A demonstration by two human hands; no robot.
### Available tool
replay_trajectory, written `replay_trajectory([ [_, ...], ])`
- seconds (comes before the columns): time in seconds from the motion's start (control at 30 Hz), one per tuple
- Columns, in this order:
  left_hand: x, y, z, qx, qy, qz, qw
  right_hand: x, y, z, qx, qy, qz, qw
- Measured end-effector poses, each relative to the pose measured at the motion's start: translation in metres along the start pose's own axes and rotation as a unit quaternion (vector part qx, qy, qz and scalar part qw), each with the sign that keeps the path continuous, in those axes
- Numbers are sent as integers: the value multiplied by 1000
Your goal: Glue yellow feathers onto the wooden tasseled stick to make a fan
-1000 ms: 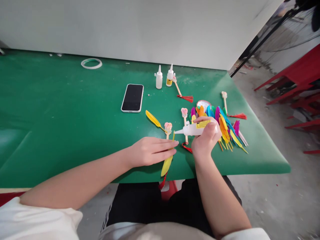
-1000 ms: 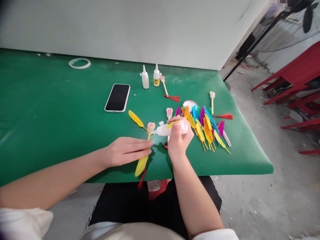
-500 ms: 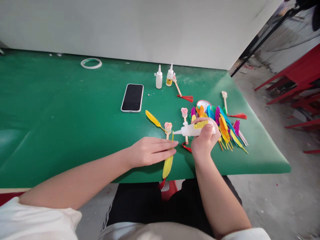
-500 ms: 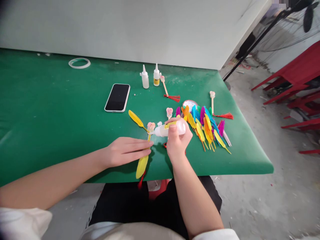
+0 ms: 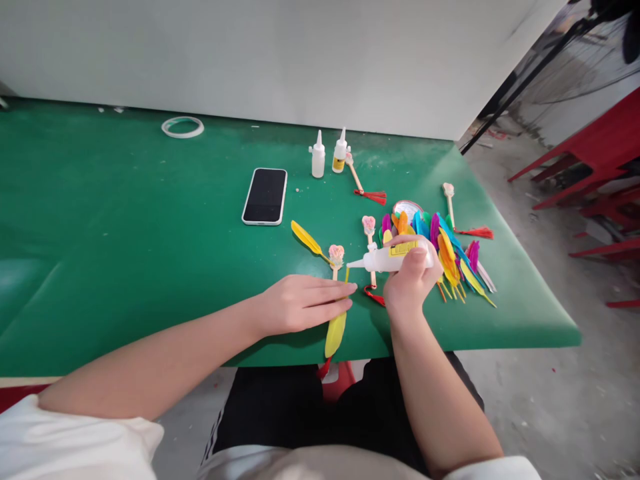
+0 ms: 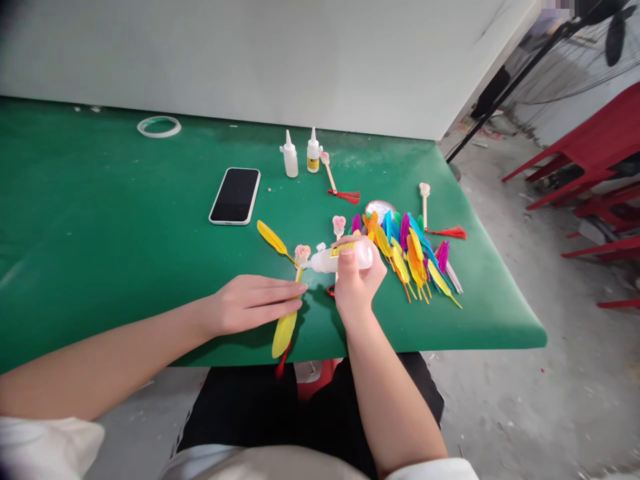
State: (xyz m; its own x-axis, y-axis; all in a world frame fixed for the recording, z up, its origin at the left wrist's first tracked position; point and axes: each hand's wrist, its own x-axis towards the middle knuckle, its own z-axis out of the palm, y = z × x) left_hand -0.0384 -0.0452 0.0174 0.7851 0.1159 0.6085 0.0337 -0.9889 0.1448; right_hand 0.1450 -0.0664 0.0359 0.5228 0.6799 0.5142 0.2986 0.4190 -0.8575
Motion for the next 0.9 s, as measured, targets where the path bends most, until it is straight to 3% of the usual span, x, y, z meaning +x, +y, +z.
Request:
replay_trajectory([
  [0.33,4,0,-3,20,15,13,1000,1,1,0,-23,3,-56,998],
  [0.9,3,0,-2,18,14,17,1000,-1,7,0,31,18,-4,999],
])
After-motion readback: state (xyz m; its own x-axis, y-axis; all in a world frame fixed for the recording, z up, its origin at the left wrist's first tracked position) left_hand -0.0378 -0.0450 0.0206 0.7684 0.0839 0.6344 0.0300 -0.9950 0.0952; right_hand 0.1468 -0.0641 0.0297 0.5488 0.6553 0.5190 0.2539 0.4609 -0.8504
